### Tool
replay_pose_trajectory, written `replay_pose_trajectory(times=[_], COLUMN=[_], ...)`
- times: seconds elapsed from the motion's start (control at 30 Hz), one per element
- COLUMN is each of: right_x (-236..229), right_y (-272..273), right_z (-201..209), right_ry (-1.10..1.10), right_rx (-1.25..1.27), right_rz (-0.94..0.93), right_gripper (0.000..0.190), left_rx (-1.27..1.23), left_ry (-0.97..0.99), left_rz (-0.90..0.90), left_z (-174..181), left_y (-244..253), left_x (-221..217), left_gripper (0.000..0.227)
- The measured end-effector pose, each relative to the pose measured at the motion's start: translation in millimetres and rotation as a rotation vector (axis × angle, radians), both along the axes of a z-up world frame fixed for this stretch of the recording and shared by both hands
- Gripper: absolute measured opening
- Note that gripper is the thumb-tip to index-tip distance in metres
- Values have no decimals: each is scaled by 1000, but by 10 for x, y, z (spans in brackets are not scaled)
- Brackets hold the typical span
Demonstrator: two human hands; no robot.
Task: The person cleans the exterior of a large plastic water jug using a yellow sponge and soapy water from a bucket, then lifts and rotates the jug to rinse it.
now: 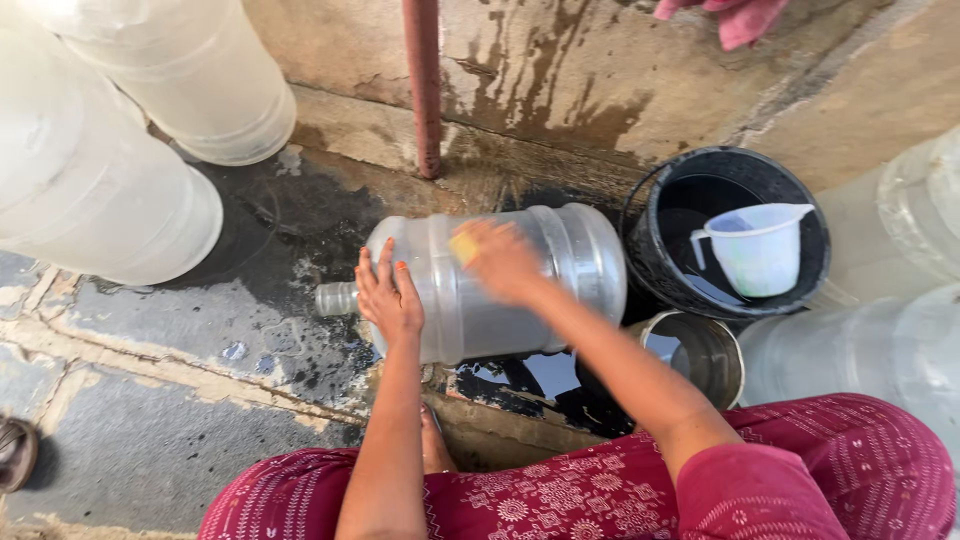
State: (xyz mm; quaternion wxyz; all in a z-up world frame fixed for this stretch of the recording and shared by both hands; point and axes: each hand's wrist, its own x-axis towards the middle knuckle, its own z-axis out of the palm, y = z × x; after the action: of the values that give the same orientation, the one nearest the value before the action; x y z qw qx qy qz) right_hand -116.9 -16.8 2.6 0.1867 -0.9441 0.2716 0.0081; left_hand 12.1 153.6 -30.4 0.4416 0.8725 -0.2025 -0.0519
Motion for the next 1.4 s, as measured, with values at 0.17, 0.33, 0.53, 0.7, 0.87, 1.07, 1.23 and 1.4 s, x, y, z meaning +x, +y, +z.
replay_pose_trajectory(times=[0.17,0.33,0.53,0.7,0.87,1.07,1.23,1.4], right_x=[-533,-170,-456,-1639,-1758,-1450,-937,-270], right_y=[-1129,143,897,-105,-611,-1017,-510,785], right_z=[146,-160,-58,-377,-842,-450,-120,77], right_ry=[255,-214,-125,-341,-473,-117,-122,-240], right_rx=[-219,46,-71,-486,290,456,-121,-133], right_rz=[-340,-479,130,-415,-1095,-1029,-762,-124], right_gripper=[63,75,74,82,74,92,90,102], left_rx=[57,72,139,-276,-84,212,231,75], left_ry=[-36,28,154,136,564,430,157,79], left_rz=[20,19,-49,-66,100,66,57,78], left_z=[39,22,-72,-110,-188,-219,-265,-222], left_y=[3,-73,-219,11,231,119,131,159], left_x=[-27,75,364,487,262,561,511,343], left_gripper=[48,48,51,68,84,103,88,78])
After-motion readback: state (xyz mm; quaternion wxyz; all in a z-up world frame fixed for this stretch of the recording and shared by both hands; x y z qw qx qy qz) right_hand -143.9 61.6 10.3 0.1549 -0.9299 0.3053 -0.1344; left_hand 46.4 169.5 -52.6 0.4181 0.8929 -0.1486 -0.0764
